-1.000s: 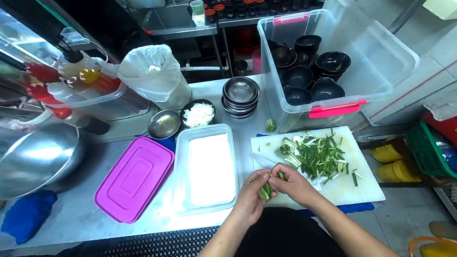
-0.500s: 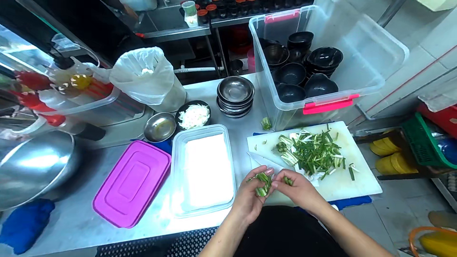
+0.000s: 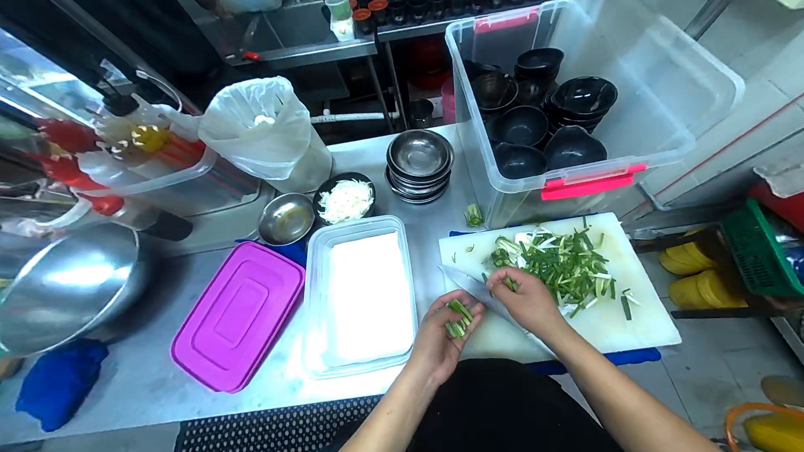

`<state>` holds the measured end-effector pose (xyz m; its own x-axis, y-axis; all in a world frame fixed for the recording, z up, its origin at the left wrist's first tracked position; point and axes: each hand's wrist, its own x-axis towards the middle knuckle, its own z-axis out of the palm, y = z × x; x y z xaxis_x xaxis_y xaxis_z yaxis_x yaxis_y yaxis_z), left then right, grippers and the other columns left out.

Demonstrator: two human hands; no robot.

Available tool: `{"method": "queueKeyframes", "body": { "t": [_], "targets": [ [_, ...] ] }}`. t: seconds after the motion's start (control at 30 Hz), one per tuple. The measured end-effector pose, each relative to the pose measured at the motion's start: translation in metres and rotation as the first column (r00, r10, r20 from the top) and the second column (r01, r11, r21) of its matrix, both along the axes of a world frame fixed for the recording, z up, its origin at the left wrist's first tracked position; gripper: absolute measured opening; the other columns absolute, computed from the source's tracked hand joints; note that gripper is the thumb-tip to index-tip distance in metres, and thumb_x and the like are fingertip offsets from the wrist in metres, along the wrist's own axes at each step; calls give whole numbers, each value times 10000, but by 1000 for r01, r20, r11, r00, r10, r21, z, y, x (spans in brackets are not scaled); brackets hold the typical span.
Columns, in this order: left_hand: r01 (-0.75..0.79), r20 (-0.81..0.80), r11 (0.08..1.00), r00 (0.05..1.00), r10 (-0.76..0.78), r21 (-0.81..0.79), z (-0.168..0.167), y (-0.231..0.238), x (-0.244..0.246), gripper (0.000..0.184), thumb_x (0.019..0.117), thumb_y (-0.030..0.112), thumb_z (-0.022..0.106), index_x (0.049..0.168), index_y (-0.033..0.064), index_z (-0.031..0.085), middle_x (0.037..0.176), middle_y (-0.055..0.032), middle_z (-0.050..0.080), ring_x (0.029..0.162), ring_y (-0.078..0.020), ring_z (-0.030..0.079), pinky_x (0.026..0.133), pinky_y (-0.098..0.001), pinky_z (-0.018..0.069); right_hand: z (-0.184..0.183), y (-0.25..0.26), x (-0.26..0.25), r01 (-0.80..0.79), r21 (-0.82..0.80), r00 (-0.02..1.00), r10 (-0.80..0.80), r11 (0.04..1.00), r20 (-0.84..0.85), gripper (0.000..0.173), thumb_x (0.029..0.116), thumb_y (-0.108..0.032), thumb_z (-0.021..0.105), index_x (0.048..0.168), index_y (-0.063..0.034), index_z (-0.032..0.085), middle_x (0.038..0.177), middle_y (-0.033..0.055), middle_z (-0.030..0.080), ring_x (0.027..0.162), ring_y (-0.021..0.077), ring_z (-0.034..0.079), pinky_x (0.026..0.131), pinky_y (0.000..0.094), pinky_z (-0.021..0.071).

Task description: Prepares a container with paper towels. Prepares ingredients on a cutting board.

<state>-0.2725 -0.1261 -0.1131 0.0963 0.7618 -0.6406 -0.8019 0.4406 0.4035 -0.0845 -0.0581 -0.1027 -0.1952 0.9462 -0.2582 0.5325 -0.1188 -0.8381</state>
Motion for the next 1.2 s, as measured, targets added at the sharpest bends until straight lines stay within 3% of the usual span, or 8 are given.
{"method": "queueKeyframes", "body": {
  "t": [0.13,0.33,0.53,0.63,0.87,0.93,1.07,1.2],
  "targets": [
    [-30,67,1000,997,30,-1,0,2,0,444,921,-123,396,1328,-10,531,1232,-281,618,1135,-406,652,987,-518,551,3,13,-5,-137,175,978,106,975,179,208,1033,-295,595,1140,-161,713,865,31,687,670,170,629,635,439,568],
    [84,-1,989,996,-84,119,0,-1,-4,485,839,-95,468,1282,44,610,1202,-203,639,1015,-268,664,876,-406,577,-3,-8,-17,-397,-118,915,402,910,23,307,964,-429,673,1089,-150,700,951,18,719,855,149,698,825,431,594],
    [88,98,989,990,-100,115,-1,-5,-4,498,860,-114,436,1316,12,590,1265,-228,610,1153,-344,632,1024,-503,526,-10,-10,0,-244,-251,938,163,937,-305,176,940,-312,706,928,-136,716,778,-12,660,678,82,597,647,291,510],
    [92,122,989,987,-106,117,-1,-4,-2,452,903,-95,398,1310,-10,577,1297,-251,604,1202,-385,617,1046,-536,509,-17,-17,12,-256,-358,778,-28,898,-627,173,976,-278,622,965,-122,697,709,-36,582,499,6,396,470,187,337],
    [103,141,988,983,-119,117,-3,-3,0,441,918,-71,400,1311,-4,587,1315,-251,610,1219,-383,610,1064,-544,490,-25,-26,32,-367,-340,456,-151,866,-877,222,884,-391,700,912,-173,665,983,72,669,704,103,620,551,231,482],
    [110,146,985,981,-129,134,-3,-3,0,447,908,-70,408,1309,1,593,1322,-241,610,1227,-370,605,1064,-536,489,-20,-27,31,-321,-347,506,-151,881,-849,173,902,-334,689,919,-169,642,939,77,670,670,100,621,531,225,486],
    [118,166,980,975,-144,157,-1,-5,1,458,875,-88,433,1287,0,614,1342,-229,599,1243,-355,596,1072,-521,487,-5,-30,15,-155,-286,822,-38,946,-569,119,959,-230,673,962,-111,662,772,16,658,550,53,523,505,219,428],
    [197,105,959,969,-222,205,0,-5,1,496,835,-68,487,1302,32,618,1328,-205,602,1143,-282,634,981,-430,541,-4,-34,4,-219,-133,968,198,967,-155,182,975,-347,660,1038,-189,724,978,-50,725,885,74,683,814,339,582]
  ]
}}
